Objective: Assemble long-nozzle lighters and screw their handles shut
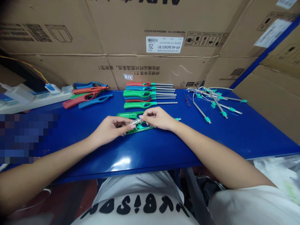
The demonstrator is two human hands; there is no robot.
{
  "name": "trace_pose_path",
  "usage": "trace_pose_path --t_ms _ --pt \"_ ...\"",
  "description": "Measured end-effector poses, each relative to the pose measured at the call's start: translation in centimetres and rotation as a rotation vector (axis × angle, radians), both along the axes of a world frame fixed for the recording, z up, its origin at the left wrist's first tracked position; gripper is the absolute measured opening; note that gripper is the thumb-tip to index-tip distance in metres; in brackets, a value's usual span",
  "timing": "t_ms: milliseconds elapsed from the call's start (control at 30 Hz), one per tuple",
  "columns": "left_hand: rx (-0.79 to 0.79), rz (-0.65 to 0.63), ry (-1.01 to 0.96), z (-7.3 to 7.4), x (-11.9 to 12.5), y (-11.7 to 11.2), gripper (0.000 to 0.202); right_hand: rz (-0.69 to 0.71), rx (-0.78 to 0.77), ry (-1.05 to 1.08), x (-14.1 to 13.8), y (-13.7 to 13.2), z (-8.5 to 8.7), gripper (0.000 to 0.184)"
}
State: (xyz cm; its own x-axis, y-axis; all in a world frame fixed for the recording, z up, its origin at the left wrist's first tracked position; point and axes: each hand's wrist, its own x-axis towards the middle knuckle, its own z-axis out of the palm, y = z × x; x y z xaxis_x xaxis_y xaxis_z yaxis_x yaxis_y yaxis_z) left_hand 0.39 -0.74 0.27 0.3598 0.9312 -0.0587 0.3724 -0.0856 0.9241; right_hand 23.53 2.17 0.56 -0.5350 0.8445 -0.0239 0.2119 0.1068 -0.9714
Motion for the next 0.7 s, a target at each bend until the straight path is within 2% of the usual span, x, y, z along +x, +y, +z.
trace_pose_path --t_ms 300,433,600,700 --pt "0.054 -0.050 -0.012 0.1 0.0 -0.1 0.036 -0.063 0.072 0.027 -0.4 -0.7 -0.5 0.052" --pt "-0.014 -0.050 -0.029 0.6 0.0 0.1 0.040 -0.091 0.069 0.066 -0.7 -0.6 -0.5 0.053" --pt "0.027 -0.115 0.048 1.6 -1.0 0.7 0.042 -0.233 -0.023 0.142 -0.9 0.0 -0.5 0.059" --pt "0.104 -0.184 0.189 2.4 -2.0 1.0 0.033 -0.343 -0.083 0.209 -0.7 0.4 -0.3 0.058"
